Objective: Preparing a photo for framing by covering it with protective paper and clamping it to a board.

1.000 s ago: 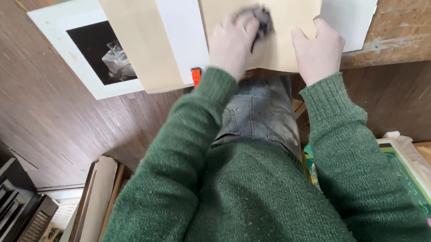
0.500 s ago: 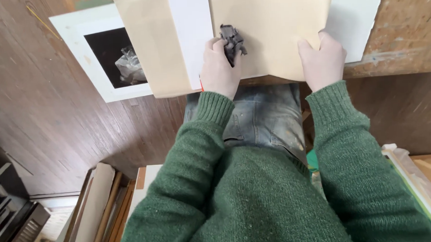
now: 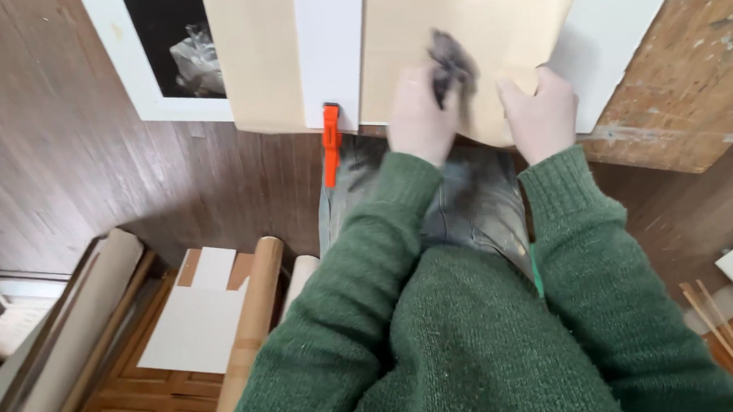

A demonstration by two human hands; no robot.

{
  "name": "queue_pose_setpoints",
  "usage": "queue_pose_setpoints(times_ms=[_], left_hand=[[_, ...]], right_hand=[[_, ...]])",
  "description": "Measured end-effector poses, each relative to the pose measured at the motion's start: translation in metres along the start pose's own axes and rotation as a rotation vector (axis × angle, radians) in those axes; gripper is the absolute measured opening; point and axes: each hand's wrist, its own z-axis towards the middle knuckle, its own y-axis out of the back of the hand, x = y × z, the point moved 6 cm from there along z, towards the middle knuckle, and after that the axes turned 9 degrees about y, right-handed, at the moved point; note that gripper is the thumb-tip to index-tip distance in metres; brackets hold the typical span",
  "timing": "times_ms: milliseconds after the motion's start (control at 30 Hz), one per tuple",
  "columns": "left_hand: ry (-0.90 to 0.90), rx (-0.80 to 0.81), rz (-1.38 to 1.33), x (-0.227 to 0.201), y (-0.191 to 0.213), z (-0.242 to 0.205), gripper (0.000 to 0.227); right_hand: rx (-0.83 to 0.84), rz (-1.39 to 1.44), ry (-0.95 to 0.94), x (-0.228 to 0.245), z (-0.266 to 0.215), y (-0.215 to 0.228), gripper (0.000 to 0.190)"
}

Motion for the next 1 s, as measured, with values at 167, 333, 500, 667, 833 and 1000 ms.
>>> queue_pose_setpoints(times_ms=[167, 333, 500, 667, 833, 1000], left_hand=[[0.103, -0.140, -0.169, -0.002, 0.016, 0.043, 0.033], [0.033, -0.050, 0.083, -0.015, -0.038, 0.041, 0.027], [0.103, -0.160, -0.146, -0.001, -0.004, 0.058, 0.031], [0.076, -0.287, 0.038, -0.028, -0.025, 0.049, 0.038], [0.021, -0.245, -0.115, -0.027, -0.006, 0.059, 0.039], [0.086, -0.185, -0.091, -0.016, -0.029, 0.051, 0.033]], right_hand=[[0.057, 0.027, 0.005, 0.002, 0.009, 0.003, 0.030], [0.060, 0.009, -0.020, -0.001, 0.015, 0.005, 0.034], [0.093, -0.011, 0.014, -0.008, 0.022, 0.006, 0.034], [0.134, -0.061, -0.024, -0.011, 0.024, 0.005, 0.036], [0.145, 0.111, 0.048, 0.002, 0.027, 0.007, 0.031], [0.149, 0.075, 0.033, -0.007, 0.029, 0.008, 0.032]])
